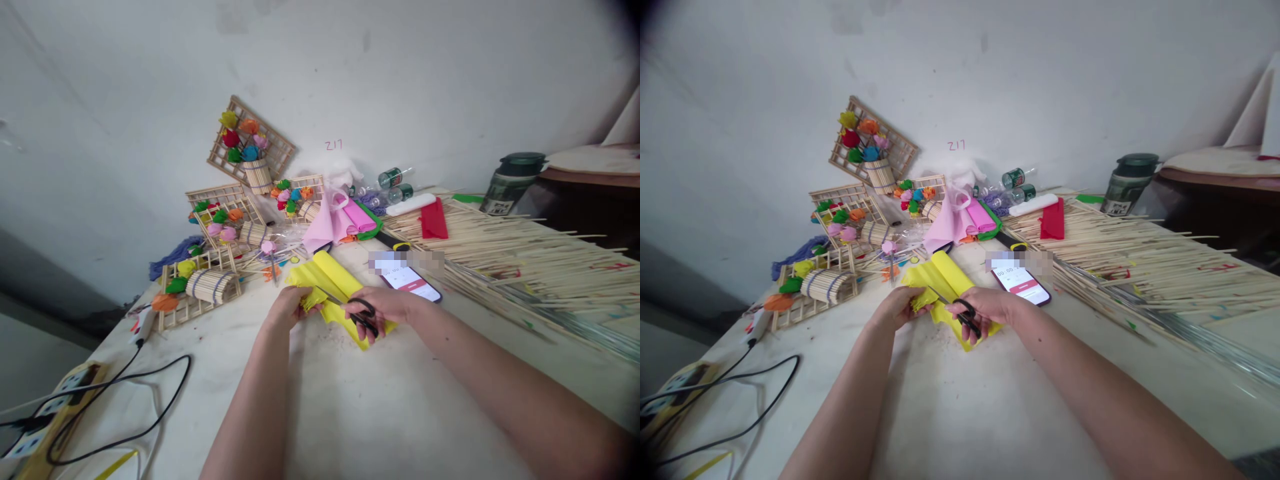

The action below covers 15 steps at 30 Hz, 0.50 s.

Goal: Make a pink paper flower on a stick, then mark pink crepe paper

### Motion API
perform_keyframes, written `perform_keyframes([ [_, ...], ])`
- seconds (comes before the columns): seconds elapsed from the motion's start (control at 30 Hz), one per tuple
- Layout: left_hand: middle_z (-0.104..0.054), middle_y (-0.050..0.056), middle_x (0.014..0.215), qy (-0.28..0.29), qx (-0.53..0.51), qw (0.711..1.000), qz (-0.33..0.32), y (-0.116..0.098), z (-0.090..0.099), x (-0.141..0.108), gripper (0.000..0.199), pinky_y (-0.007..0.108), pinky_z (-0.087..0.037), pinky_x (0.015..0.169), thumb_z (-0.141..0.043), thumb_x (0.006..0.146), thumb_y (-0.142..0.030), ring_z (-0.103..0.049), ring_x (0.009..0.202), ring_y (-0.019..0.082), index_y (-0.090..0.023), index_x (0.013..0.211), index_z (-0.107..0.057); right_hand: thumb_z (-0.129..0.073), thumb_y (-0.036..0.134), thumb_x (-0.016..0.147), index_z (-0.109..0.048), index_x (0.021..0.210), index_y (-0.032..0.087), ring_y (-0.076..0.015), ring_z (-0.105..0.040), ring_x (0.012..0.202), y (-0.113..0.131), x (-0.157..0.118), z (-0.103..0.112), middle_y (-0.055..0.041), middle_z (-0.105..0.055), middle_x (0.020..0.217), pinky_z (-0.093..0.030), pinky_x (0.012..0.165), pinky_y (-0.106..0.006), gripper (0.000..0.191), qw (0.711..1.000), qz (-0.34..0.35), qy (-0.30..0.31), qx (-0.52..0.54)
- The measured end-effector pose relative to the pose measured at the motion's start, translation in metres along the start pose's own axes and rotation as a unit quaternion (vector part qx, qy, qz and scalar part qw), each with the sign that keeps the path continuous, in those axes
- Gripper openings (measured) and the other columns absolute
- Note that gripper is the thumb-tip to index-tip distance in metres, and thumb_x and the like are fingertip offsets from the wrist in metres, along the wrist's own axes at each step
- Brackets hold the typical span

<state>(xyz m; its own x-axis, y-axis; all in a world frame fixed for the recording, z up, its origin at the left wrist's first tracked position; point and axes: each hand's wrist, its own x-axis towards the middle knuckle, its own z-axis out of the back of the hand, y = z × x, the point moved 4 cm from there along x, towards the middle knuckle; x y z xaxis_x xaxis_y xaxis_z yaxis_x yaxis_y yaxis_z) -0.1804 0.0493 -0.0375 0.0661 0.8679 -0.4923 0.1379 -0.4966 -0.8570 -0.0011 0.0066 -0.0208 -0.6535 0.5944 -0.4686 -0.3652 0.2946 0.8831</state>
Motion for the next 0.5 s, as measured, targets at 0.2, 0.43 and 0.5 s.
perform_keyframes([
  [0.2, -0.065, 0.013, 0.068, 0.054, 0.023, 0.998, 0.005, -0.001, -0.001, -0.002, 0.014, 0.022, -0.050, 0.043, -0.052, 0.074, -0.011, -0.062, 0.052, 0.017, -0.004, 0.085, -0.057, -0.049, 0.060, 0.071, -0.051, 0.084, 0.013, -0.0104, -0.055, 0.044, 0.003, 0.002, -0.001, -0.0034, -0.061, 0.058, -0.033, 0.029, -0.015, 0.049, 0.999, 0.023, -0.028, 0.025],
  [0.43, -0.065, 0.012, 0.072, 0.069, -0.018, 0.997, 0.010, -0.004, -0.001, -0.005, 0.018, 0.020, -0.051, 0.044, -0.047, 0.075, -0.007, -0.064, 0.057, 0.018, -0.005, 0.090, -0.057, -0.049, 0.059, 0.072, -0.049, 0.089, 0.014, -0.0097, -0.055, 0.045, 0.004, 0.004, -0.009, -0.0038, -0.061, 0.062, -0.025, 0.029, -0.014, 0.048, 0.997, 0.030, -0.034, 0.067],
  [0.5, -0.066, 0.012, 0.074, 0.071, -0.029, 0.997, 0.009, -0.003, 0.000, -0.004, 0.018, 0.022, -0.052, 0.046, -0.048, 0.075, -0.006, -0.064, 0.060, 0.019, -0.006, 0.090, -0.057, -0.048, 0.059, 0.073, -0.049, 0.089, 0.015, -0.0096, -0.055, 0.045, 0.003, 0.006, -0.012, -0.0037, -0.061, 0.062, -0.025, 0.029, -0.014, 0.048, 0.996, 0.024, -0.031, 0.079],
])
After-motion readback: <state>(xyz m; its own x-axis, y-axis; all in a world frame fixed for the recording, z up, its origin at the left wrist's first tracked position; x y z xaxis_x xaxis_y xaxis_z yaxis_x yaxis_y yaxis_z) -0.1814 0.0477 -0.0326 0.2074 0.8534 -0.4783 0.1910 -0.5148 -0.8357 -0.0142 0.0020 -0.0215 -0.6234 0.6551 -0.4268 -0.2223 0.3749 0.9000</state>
